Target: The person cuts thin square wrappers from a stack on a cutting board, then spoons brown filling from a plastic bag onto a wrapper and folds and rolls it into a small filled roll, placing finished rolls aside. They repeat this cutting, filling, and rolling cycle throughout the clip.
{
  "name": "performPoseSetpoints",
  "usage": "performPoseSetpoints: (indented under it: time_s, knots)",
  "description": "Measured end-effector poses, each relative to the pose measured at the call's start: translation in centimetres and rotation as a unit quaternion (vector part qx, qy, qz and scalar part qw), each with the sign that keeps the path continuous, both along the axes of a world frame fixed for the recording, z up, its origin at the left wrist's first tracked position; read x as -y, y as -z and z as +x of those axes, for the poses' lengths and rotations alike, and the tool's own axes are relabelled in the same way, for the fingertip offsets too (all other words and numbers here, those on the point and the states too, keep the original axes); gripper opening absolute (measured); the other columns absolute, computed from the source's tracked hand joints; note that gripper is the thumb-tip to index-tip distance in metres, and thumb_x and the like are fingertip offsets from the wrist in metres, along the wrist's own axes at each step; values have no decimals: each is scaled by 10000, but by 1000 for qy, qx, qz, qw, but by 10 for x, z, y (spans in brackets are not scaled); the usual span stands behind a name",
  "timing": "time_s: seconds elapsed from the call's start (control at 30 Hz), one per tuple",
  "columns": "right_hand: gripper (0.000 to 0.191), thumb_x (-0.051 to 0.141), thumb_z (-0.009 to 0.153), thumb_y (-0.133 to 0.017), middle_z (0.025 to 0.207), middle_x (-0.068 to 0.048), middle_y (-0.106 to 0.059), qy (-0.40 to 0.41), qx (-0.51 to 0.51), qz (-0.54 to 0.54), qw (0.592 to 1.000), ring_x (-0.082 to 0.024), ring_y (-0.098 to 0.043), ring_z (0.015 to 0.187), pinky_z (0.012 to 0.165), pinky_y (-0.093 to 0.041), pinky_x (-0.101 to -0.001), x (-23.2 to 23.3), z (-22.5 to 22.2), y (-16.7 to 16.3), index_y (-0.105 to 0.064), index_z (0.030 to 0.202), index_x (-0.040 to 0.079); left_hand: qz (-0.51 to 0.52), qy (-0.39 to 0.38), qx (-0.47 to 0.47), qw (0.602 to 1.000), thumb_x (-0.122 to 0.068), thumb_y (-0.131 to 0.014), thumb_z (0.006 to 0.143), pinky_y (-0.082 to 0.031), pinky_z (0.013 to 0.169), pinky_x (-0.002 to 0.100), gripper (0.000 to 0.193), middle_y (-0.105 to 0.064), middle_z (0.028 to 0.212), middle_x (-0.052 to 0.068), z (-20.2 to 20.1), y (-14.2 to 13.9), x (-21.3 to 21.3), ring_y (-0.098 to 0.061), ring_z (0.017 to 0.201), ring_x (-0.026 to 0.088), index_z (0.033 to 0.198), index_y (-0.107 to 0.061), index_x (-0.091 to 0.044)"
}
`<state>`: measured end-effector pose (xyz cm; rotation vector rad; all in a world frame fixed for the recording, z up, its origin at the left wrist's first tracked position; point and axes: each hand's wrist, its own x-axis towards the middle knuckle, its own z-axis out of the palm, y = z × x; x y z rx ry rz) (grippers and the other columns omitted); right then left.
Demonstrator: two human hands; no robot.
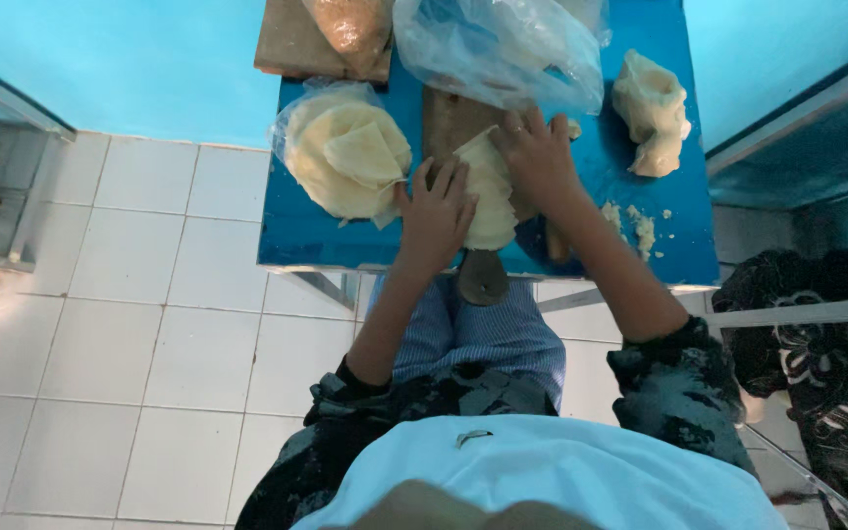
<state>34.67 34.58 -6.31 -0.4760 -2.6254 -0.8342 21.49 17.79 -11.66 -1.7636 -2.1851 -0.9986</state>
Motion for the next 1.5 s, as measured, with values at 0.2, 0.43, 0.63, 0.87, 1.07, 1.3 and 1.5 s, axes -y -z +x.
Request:
performPoseSetpoints:
  time_s: [0.2,0.43,0.63,0.87,1.07,1.3,1.5]
  knots:
    - [269,255,846,-672,1306,-74,-606,-68,124,44,989,-276,-523,1222,963,-415,-496,-16,-53,21,-742,1099,195,20,-4,-14,1000,-382,-580,1019,-294,1093,703,516,-522,1519,75,-36,37,-9,-388,1417,372,1448,-553,-96]
    - [279,201,847,-680,1349,-130,-579,-74,42,-24,996,-314,-535,1251,910,-448,-461,-44,-102,61,-748,1118,190,3,-3,11,1000,-381,-578,1021,-272,1108,700,523,-516,1527,72,-83,86,-19,-384,1427,359,1454,-558,-89]
    - [194,157,932,-700,1252,-113,-567,-12,17,-127,992,-317,-542,1227,923,-469,-466,-64,-96,89,-716,1117,101,11,-1,-13,1000,-384,-573,1039,-258,1105,696,526,-505,1523,89,-96,114,-35,-376,1426,381,1469,-546,-82]
    - [529,186,813,-694,1285,-109,-578,-69,14,-82,994,-305,-532,1211,873,-460,-486,-68,-100,109,-730,1340,212,7,-15,-9,1000,-391,-575,1026,-264,1098,705,529,-509,1524,62,-97,131,-55,-387,1432,357,1469,-546,-103]
    - [493,227,894,-657,1285,-109,-581,-42,22,-24,999,-299,-555,1234,875,-454,-473,-50,-87,107,-702,1385,204,-9,-14,-14,1000,-403,-568,1015,-266,1092,729,537,-511,1524,60,-83,137,-53,-386,1420,357,1465,-546,-110]
    - [552,59,850,-620,1224,-172,-597,-78,-169,-306,934,-384,-560,1105,933,-470,-476,-9,-44,81,-692,1388,156,-8,-10,-6,1000,-404,-558,997,-256,1089,739,570,-527,1508,110,-46,112,-17,-368,1435,385,1467,-537,-83]
    - [530,54,834,-632,1005,-144,-624,-154,-148,-474,854,-358,-565,992,888,-434,-462,-24,-16,58,-693,1356,129,15,28,21,999,-378,-543,1027,-280,1137,706,536,-524,1531,123,-11,89,-12,-359,1461,419,1470,-537,-76]
